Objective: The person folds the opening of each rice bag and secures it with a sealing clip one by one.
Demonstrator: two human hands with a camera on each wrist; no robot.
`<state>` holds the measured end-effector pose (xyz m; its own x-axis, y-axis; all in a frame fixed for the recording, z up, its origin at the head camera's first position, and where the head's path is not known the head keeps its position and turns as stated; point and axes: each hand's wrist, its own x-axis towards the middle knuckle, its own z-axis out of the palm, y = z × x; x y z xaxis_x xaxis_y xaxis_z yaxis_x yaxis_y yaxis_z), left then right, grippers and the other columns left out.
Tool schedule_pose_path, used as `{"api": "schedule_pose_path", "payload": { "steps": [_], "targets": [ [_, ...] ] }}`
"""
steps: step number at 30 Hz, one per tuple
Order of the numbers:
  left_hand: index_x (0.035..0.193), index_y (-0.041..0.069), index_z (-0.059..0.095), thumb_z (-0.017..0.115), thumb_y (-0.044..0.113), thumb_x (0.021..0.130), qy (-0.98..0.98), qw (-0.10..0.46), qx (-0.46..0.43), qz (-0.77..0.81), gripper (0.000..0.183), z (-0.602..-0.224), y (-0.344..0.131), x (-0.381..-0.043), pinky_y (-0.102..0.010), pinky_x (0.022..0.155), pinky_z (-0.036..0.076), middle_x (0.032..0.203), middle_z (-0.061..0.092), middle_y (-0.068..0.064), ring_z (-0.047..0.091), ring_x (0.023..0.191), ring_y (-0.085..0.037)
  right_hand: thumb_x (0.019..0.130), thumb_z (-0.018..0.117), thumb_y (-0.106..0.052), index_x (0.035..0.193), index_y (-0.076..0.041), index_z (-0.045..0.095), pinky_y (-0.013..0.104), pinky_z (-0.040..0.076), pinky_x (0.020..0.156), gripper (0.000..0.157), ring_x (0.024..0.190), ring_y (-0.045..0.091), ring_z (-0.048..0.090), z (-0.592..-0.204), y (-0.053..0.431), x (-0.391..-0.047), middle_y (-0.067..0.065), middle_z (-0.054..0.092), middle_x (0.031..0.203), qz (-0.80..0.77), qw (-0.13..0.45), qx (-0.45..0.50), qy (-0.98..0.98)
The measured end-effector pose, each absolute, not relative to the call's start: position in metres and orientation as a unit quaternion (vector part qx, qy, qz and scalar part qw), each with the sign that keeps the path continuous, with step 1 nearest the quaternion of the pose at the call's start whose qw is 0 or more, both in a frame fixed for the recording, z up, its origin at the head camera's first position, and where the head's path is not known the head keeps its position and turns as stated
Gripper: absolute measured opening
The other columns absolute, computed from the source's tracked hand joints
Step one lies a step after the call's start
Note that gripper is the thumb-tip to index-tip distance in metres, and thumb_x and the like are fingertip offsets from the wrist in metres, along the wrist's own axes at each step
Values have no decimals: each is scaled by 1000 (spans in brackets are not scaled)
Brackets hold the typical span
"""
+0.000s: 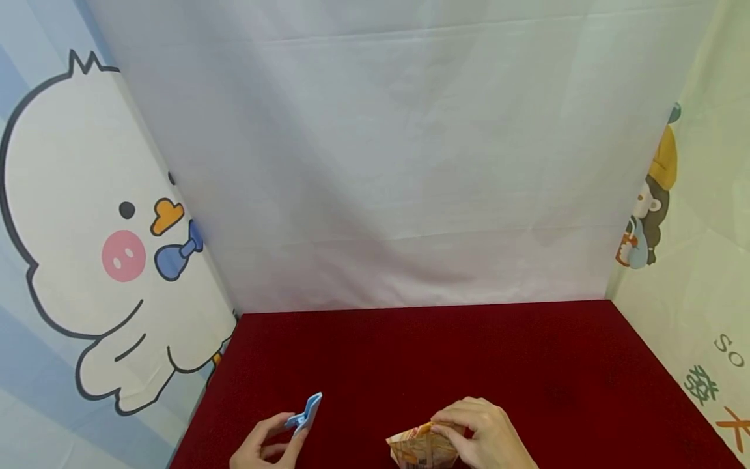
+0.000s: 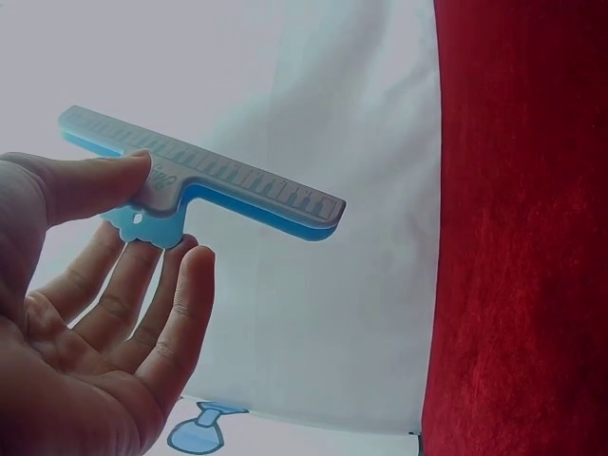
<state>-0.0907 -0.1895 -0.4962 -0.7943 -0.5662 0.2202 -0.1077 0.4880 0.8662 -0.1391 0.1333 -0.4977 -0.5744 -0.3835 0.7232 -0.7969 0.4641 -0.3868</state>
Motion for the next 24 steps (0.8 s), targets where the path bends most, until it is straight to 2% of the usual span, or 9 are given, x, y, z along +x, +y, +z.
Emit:
{"api": "schedule_pose_path", "payload": {
  "steps": [8, 16, 24],
  "targets": [
    [96, 19, 74, 87, 10, 74, -828, 237, 193, -471, 27, -492, -185, -90, -19, 60, 56, 91, 75, 1, 67, 74, -5, 67, 89, -10, 90, -24, 78, 10, 49, 72, 29, 76, -2, 65, -498, 133, -139, -15, 74, 87, 366, 280, 365, -809],
    [96, 19, 75, 88, 7, 72, -820, 229, 178, -493, 30, -492, -183, -90, -21, 59, 57, 91, 75, 2, 68, 79, -3, 67, 89, -10, 90, -24, 78, 11, 50, 71, 29, 76, -2, 65, -497, 133, -140, -15, 74, 87, 359, 285, 367, -809],
    [98, 20, 75, 87, 9, 73, -823, 194, 169, -506, 30, -495, -177, -90, -21, 59, 57, 93, 75, 1, 70, 81, -8, 67, 89, -10, 89, -23, 78, 10, 49, 70, 29, 75, -1, 65, -497, 133, -140, -14, 75, 86, 362, 286, 368, -807]
  ]
}}
